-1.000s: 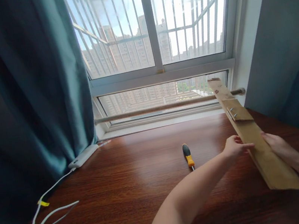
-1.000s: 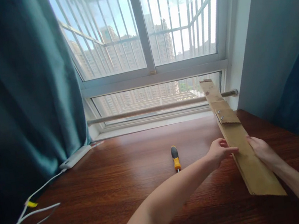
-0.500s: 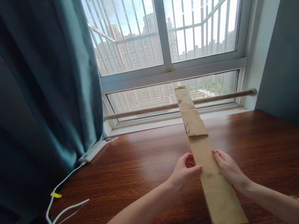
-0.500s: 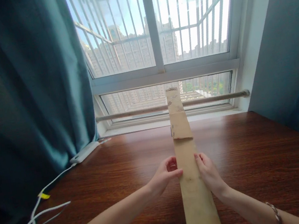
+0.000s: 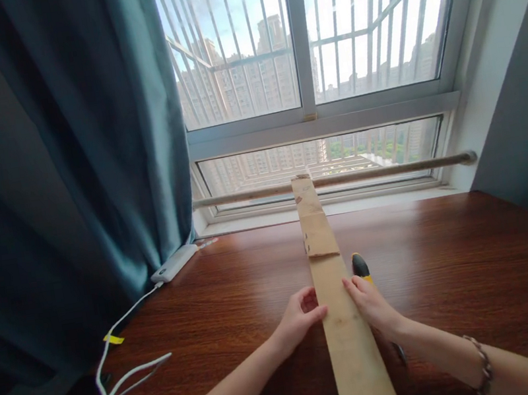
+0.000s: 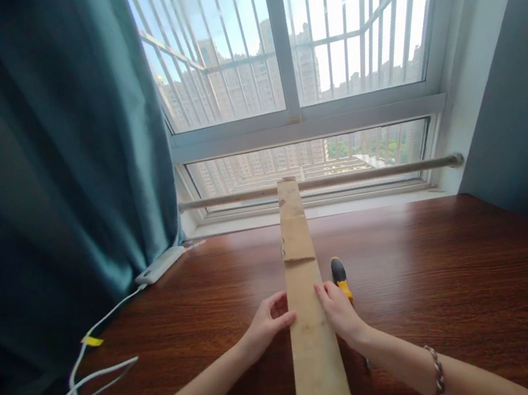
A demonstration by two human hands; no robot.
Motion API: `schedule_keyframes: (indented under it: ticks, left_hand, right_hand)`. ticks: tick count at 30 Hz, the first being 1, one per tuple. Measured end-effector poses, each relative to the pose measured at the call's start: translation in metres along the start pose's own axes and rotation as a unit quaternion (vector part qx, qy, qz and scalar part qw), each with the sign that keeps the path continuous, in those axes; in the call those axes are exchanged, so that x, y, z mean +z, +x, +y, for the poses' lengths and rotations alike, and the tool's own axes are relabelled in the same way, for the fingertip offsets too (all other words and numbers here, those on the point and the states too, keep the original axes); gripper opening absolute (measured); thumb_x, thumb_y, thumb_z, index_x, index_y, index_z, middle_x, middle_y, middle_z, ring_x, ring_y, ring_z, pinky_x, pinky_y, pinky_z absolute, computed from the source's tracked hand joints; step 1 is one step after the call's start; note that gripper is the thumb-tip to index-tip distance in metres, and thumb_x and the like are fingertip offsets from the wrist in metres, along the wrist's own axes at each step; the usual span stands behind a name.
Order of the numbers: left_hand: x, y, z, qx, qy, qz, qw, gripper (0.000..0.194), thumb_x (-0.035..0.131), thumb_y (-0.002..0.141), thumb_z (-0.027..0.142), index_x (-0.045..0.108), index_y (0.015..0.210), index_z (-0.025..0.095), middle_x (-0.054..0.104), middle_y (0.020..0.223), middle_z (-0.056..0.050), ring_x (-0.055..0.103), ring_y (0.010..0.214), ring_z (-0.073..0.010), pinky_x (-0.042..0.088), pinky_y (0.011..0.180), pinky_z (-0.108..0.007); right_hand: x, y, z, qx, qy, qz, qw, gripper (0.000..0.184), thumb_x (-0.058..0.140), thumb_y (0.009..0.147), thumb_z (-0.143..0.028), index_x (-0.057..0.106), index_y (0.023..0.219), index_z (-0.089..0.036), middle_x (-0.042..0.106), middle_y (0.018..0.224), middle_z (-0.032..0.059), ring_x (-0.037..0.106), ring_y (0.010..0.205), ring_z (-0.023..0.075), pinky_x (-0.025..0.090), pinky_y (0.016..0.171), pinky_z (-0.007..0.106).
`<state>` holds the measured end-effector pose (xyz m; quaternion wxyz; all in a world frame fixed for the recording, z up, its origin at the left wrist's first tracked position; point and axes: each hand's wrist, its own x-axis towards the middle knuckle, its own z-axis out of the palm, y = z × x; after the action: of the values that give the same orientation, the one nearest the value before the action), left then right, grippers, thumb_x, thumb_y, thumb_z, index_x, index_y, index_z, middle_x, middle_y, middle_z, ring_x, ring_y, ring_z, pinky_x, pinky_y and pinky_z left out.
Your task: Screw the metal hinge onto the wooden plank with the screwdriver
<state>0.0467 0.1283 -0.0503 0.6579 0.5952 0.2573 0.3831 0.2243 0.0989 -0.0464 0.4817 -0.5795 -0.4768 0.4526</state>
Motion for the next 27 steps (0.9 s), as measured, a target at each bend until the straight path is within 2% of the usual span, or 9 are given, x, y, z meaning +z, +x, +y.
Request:
schedule_keyframes:
  ticks: [6, 12, 19, 23, 25, 27]
  left_hand:
    - [0.001, 0.001, -0.002, -0.018, 0.005, -0.014, 1.0, 0.043, 0.074, 0.068, 0.031, 0.062, 0.105, 0.013, 0.066, 0.112, -0.013, 0.06, 0.104, -0.0267, 0.042, 0.096, -0.042]
    - [0.0, -0.001, -0.001, -0.027, 0.015, -0.008, 0.999, 0.042, 0.072, 0.07, 0.031, 0.062, 0.106, 0.014, 0.065, 0.112, -0.012, 0.06, 0.104, -0.0263, 0.042, 0.098, -0.043]
    - [0.002, -0.003, 0.002, -0.029, 0.035, 0.008, 0.999, 0.042, 0.072, 0.069, 0.031, 0.062, 0.106, 0.014, 0.066, 0.111, -0.011, 0.061, 0.102, -0.0256, 0.043, 0.096, -0.042]
    - [0.004, -0.004, 0.002, -0.029, 0.021, 0.009, 0.999, 0.044, 0.072, 0.069, 0.034, 0.061, 0.107, 0.015, 0.066, 0.112, -0.011, 0.06, 0.106, -0.0264, 0.042, 0.097, -0.042]
    - [0.004, -0.004, 0.0, -0.025, 0.025, 0.01, 0.999, 0.044, 0.072, 0.07, 0.034, 0.061, 0.108, 0.015, 0.065, 0.114, -0.011, 0.059, 0.107, -0.0263, 0.042, 0.097, -0.042]
    - [0.004, -0.004, -0.001, -0.024, 0.031, 0.013, 0.999, 0.045, 0.072, 0.07, 0.034, 0.06, 0.109, 0.015, 0.064, 0.115, -0.012, 0.059, 0.107, -0.0264, 0.042, 0.097, -0.042]
  right_hand:
    - [-0.004, 0.001, 0.008, 0.015, -0.002, -0.006, 1.0, 0.042, 0.045, 0.075, -0.06, 0.043, 0.068, -0.019, 0.049, 0.07, 0.0003, 0.047, 0.065, 0.0135, 0.04, 0.058, 0.026]
    - [-0.007, -0.005, -0.001, 0.026, 0.032, -0.03, 0.999, 0.042, 0.051, 0.076, -0.059, 0.044, 0.07, -0.018, 0.052, 0.07, 0.0003, 0.052, 0.066, 0.014, 0.044, 0.059, 0.026]
    - [-0.008, -0.013, -0.006, 0.03, 0.092, -0.075, 0.992, 0.038, 0.058, 0.075, -0.054, 0.05, 0.085, -0.018, 0.064, 0.085, 0.0057, 0.063, 0.079, 0.0203, 0.052, 0.073, 0.033]
    - [-0.015, -0.011, -0.011, -0.031, 0.024, -0.079, 0.996, 0.034, 0.058, 0.077, -0.045, 0.052, 0.096, -0.017, 0.064, 0.101, 0.0098, 0.063, 0.093, 0.0221, 0.051, 0.081, 0.035]
    - [-0.022, -0.011, -0.018, -0.08, -0.062, -0.087, 0.991, 0.034, 0.059, 0.078, -0.038, 0.052, 0.103, -0.017, 0.065, 0.103, 0.0102, 0.062, 0.095, 0.0229, 0.05, 0.082, 0.035]
    - [-0.029, -0.018, -0.027, -0.136, -0.195, -0.067, 0.969, 0.034, 0.062, 0.076, -0.031, 0.054, 0.105, -0.016, 0.066, 0.097, 0.0114, 0.064, 0.089, 0.0249, 0.05, 0.076, 0.035]
